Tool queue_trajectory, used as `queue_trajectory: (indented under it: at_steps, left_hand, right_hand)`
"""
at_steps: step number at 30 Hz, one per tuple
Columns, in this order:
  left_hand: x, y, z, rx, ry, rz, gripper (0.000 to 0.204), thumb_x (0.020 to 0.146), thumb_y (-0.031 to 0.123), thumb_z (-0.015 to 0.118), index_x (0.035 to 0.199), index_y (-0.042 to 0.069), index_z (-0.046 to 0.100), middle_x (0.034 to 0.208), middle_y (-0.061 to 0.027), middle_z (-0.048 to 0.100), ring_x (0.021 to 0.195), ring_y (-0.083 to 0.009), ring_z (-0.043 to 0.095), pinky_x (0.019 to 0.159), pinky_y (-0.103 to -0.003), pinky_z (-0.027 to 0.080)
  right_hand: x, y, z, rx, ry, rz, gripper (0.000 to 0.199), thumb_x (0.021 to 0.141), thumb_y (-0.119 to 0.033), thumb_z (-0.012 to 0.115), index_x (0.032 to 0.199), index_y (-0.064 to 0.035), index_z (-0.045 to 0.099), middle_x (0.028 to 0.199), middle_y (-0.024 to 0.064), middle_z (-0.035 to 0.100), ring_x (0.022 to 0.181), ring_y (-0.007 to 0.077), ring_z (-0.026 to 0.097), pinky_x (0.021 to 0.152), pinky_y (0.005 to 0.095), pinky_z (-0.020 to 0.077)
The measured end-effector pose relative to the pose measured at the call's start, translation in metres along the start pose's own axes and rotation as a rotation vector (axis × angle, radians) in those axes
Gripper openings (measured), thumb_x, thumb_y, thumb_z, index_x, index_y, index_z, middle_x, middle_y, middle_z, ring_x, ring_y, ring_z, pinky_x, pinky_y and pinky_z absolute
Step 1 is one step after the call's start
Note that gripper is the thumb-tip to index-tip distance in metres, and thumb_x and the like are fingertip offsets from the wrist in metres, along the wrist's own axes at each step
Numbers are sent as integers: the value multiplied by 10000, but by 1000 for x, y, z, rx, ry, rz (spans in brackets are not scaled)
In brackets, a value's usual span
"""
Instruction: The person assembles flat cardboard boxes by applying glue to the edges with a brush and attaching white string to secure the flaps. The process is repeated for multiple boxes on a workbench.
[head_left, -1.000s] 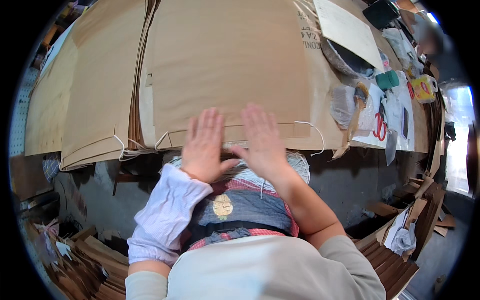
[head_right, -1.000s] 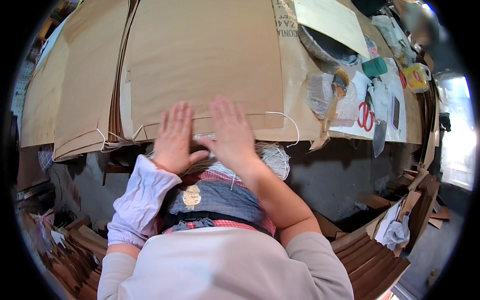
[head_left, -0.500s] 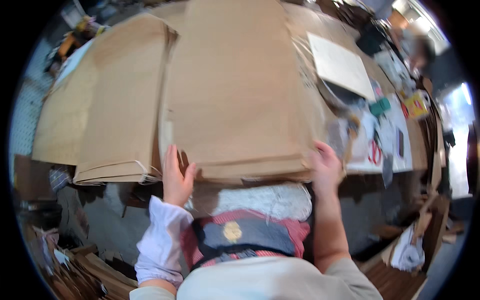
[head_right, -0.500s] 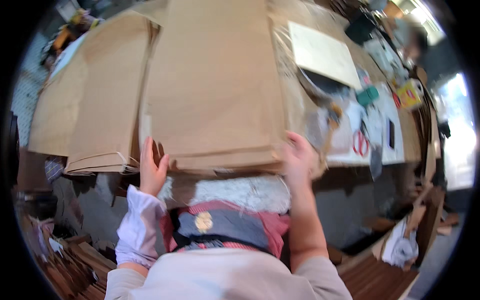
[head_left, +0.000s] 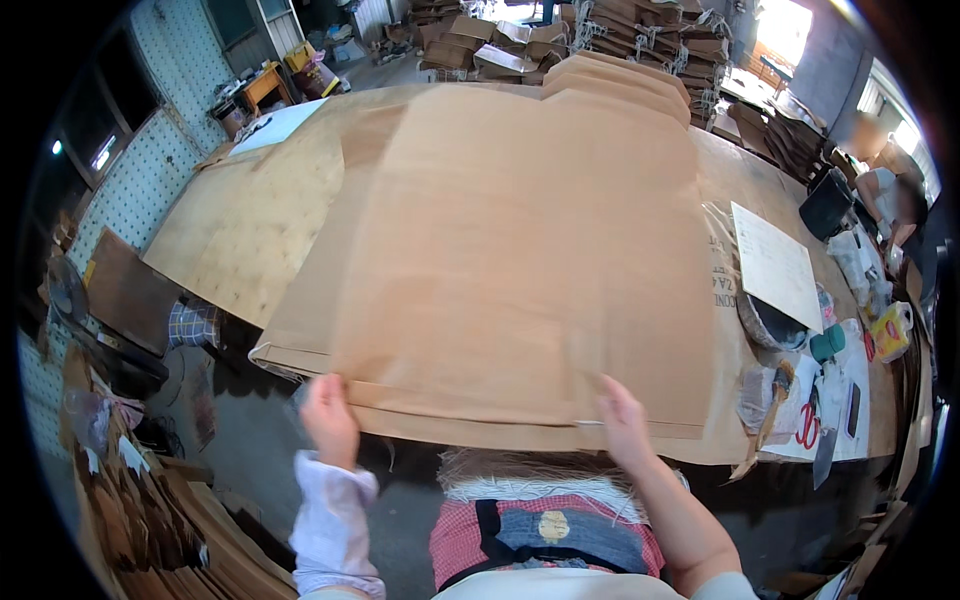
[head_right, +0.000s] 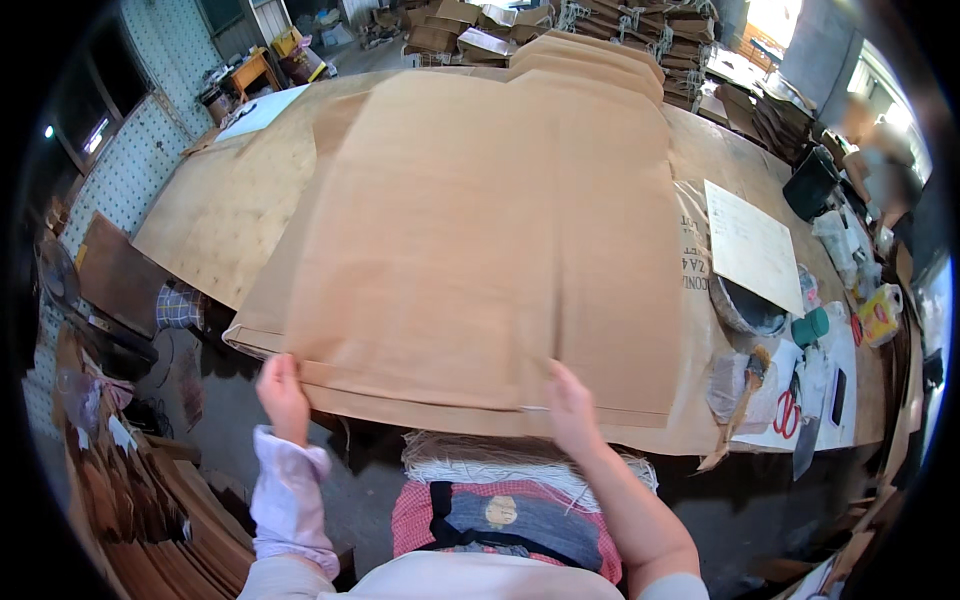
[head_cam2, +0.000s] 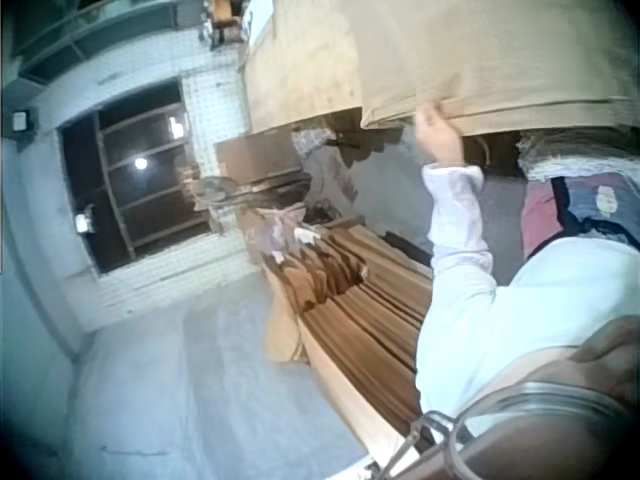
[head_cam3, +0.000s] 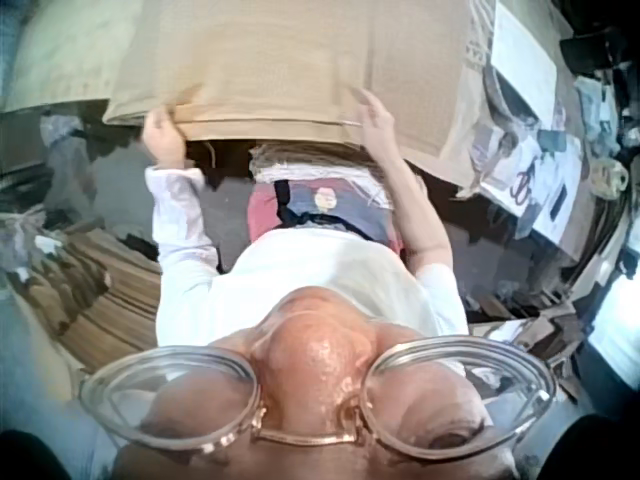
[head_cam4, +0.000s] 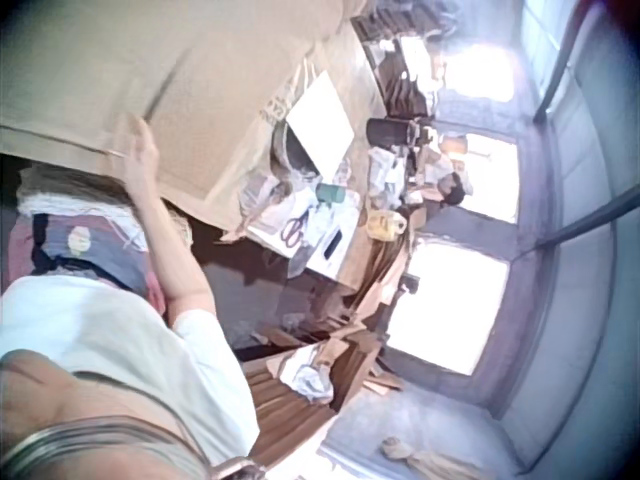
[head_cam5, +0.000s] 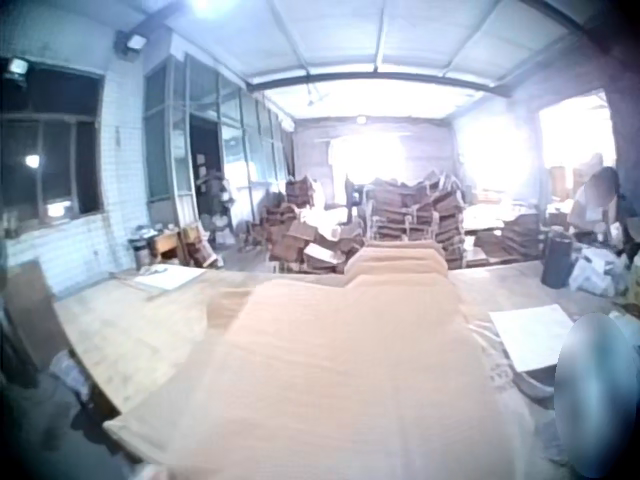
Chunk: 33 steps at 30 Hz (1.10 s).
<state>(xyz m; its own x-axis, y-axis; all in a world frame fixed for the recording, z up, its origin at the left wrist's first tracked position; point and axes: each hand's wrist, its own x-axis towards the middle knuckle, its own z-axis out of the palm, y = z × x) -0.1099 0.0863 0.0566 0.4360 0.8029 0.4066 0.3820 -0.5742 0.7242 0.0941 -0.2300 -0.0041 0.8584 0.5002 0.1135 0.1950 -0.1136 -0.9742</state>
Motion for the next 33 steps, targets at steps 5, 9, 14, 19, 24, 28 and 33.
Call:
queue_trajectory:
  at_steps: [5,9,14,19,24,28,33]
  left_hand:
    - [126,-127,-48,225,198,156,265,935,199,499,823,-30,570,706,-197,582,615,-324,546,588,-375,433]
    - [197,-212,-53,525,5,-77,258,860,223,577,811,-24,634,743,-218,618,706,-368,617,645,-439,467]
    - [174,-167,-30,1036,67,-203,298,805,250,628,1053,87,621,989,-173,634,883,-367,608,754,-470,486]
    - [54,14,43,6,-294,161,281,928,189,536,1126,-10,550,1105,-150,597,977,-250,593,866,-361,463]
    - [-37,54,167,-184,-703,147,695,851,309,632,1338,-77,323,1294,-287,431,1207,-409,412,1046,-453,305]
    - [-5,37,216,-269,-623,-149,596,902,278,563,1324,-93,362,1292,-258,469,1218,-343,434,1018,-399,339]
    - [10,56,205,-497,-800,-289,546,920,146,527,1385,-43,311,1329,-181,467,1201,-240,463,991,-338,364]
  right_hand:
    - [57,-42,129,405,-362,407,408,909,-63,469,1305,24,427,737,14,555,544,86,524,491,219,449]
    - [73,-35,173,444,-390,417,419,902,-43,463,1311,22,400,704,47,531,519,111,523,417,255,410]
    - [38,-33,47,-203,-236,-69,508,784,-75,679,1247,7,487,939,128,628,800,176,595,684,293,501]
    - [6,22,-130,-1101,582,44,512,787,-134,647,1218,84,478,1187,235,526,1099,345,516,951,423,411]
    - [25,35,-136,-526,390,354,521,797,-156,643,1222,90,472,1196,237,537,1103,332,529,934,384,421]
    - [29,59,-146,-242,340,356,487,818,-148,617,1220,83,469,1196,233,549,1089,304,545,907,361,436]
    - [27,35,-145,-110,286,302,474,848,-88,555,1267,77,410,1138,210,590,1054,264,571,882,339,453]
